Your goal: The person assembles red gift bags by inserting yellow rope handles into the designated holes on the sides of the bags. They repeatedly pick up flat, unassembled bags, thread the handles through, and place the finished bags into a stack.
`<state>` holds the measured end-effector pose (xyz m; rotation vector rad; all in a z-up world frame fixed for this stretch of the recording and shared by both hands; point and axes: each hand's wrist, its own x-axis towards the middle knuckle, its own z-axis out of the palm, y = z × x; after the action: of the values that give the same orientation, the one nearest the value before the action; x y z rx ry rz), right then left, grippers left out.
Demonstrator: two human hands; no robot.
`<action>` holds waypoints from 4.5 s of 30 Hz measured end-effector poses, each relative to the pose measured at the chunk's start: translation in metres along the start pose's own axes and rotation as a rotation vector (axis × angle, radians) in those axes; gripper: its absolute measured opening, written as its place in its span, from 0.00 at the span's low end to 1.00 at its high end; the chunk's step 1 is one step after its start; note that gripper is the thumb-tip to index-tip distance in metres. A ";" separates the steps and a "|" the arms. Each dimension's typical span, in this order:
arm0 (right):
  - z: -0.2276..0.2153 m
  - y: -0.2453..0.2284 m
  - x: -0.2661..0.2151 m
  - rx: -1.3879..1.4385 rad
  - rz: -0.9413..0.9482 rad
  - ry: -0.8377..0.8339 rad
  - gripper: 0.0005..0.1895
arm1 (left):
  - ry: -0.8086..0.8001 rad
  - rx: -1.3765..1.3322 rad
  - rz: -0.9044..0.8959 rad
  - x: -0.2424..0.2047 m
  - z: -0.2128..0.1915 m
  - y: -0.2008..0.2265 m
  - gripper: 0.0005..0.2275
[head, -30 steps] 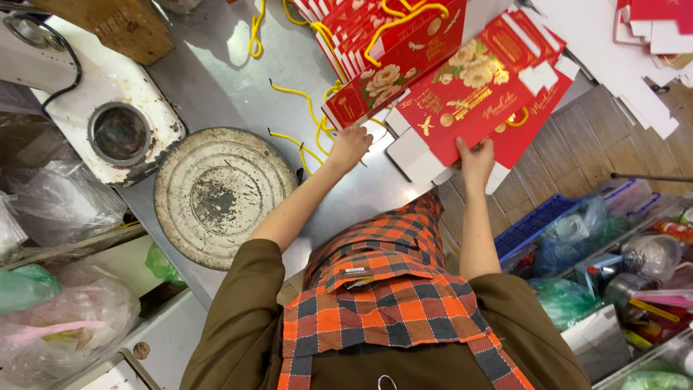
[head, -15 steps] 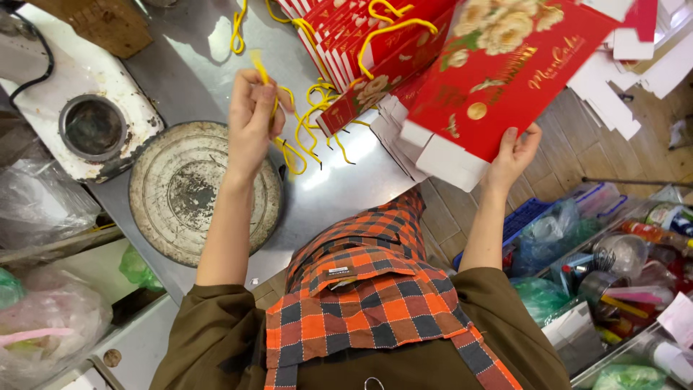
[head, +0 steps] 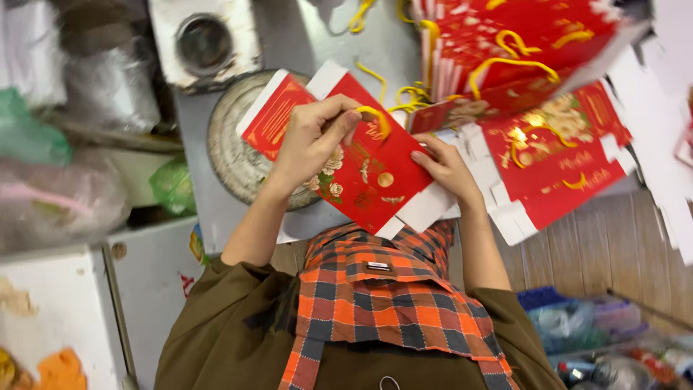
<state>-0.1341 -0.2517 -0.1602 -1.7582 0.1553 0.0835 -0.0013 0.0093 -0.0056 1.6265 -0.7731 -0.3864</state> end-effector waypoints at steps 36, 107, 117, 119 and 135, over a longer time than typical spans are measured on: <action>0.177 0.028 0.077 0.310 -0.008 -0.123 0.06 | -0.147 0.462 -0.614 -0.068 -0.133 -0.192 0.14; -0.040 -0.062 0.038 0.198 -0.257 0.081 0.04 | 0.475 -1.130 -0.327 -0.133 -0.106 -0.184 0.50; 0.028 -0.033 0.069 0.105 -0.136 -0.150 0.16 | 0.618 0.164 -0.749 -0.159 -0.180 -0.199 0.19; 0.050 -0.032 0.079 0.194 -0.055 -0.176 0.17 | 0.731 0.666 -0.408 -0.140 -0.161 -0.155 0.16; 0.085 0.030 0.119 0.008 -0.009 0.067 0.22 | 0.412 0.503 -0.036 -0.080 -0.021 -0.173 0.04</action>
<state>-0.0184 -0.1804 -0.2224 -1.7543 0.1956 0.0173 0.0012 0.0864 -0.1813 2.1009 -0.5478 0.1379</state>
